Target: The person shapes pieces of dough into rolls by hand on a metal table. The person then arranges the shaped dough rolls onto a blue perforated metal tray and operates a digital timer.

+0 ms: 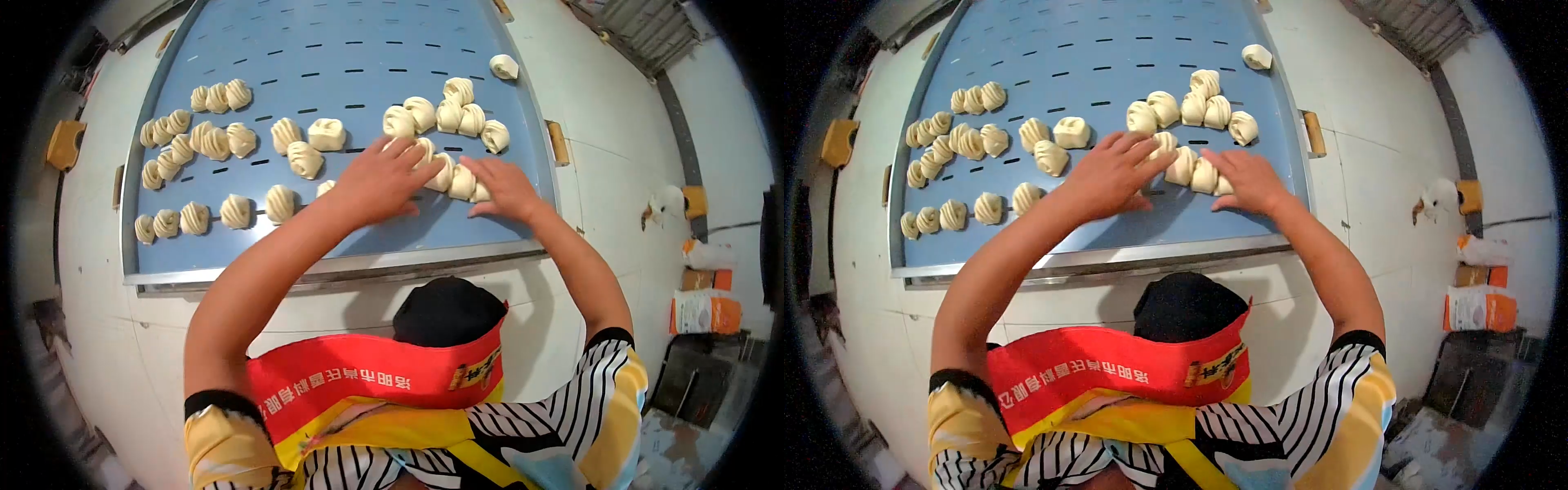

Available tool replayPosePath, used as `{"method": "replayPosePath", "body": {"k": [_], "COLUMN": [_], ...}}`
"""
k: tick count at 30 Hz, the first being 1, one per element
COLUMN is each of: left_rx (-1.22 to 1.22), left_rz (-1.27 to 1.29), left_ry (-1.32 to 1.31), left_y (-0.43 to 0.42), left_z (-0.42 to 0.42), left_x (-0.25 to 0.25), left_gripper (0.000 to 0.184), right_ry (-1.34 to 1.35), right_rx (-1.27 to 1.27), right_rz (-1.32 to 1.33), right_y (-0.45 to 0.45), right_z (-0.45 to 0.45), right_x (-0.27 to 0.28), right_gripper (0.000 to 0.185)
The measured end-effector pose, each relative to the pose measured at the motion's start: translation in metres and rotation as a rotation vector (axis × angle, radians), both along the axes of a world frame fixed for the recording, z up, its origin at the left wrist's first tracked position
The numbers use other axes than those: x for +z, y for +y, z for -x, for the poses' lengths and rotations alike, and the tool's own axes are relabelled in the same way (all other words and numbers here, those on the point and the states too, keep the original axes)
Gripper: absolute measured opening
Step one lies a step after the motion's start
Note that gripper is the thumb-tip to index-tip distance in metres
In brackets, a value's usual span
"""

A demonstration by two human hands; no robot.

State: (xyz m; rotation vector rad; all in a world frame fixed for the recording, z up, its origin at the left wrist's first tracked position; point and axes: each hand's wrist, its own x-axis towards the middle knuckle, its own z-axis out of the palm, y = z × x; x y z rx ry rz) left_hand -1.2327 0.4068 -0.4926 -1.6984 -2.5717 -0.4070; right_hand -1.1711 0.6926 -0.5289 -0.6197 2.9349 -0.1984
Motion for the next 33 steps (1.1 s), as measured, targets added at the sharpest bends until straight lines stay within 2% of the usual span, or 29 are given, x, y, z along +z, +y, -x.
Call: {"method": "replayPosePath", "body": {"k": [1,4,8,9,13,16,18,20,23,26,30,31,33], "left_rx": [0.003,0.082,0.103,0.159,0.382,0.453,0.492,0.52,0.393,0.414,0.316,0.275,0.279], "left_rz": [0.034,0.294,0.196,0.094,0.088,0.006,-0.068,0.055,0.071,0.019,-0.195,-0.196,-0.188], "left_ry": [0.065,-0.059,0.076,0.205,0.113,0.042,0.019,-0.181,-0.212,-0.091,-0.096,-0.144,-0.112], "left_y": [0.029,0.084,0.089,0.089,0.106,0.086,0.044,0.008,-0.014,-0.01,0.026,0.036,0.054], "left_z": [0.01,0.025,0.043,0.054,0.062,0.044,0.032,0.011,-0.02,-0.034,-0.039,-0.042,-0.042], "left_x": [-0.017,-0.047,-0.057,-0.07,-0.048,-0.034,-0.018,-0.01,-0.033,-0.035,-0.034,-0.036,-0.055], "left_gripper": [0.08,0.081,0.068,0.061,0.065,0.072,0.077,0.08,0.08,0.078,0.071,0.066,0.063], "right_ry": [0.063,0.18,0.205,0.214,0.142,0.274,0.226,0.228,0.249,0.245,0.229,0.225,0.08], "right_rx": [0.032,0.083,0.007,-0.021,0.077,0.157,0.135,0.146,0.137,0.1,0.089,0.078,0.107], "right_rz": [0.035,0.112,0.196,0.22,0.134,0.04,0.141,0.25,0.216,0.187,0.19,0.23,0.254], "right_y": [0.004,0.012,0.021,0.024,0.02,0.016,0.005,-0.009,-0.029,-0.037,-0.038,-0.035,-0.017], "right_z": [0.005,0.009,0.028,0.035,0.048,0.044,0.032,0.015,0.007,0.006,0.001,0.002,0.01], "right_x": [-0.009,-0.027,-0.025,-0.024,-0.021,-0.008,0.001,0.003,-0.021,-0.022,-0.02,-0.014,-0.016], "right_gripper": [0.086,0.076,0.064,0.062,0.057,0.058,0.059,0.058,0.057,0.058,0.065,0.071,0.071]}}
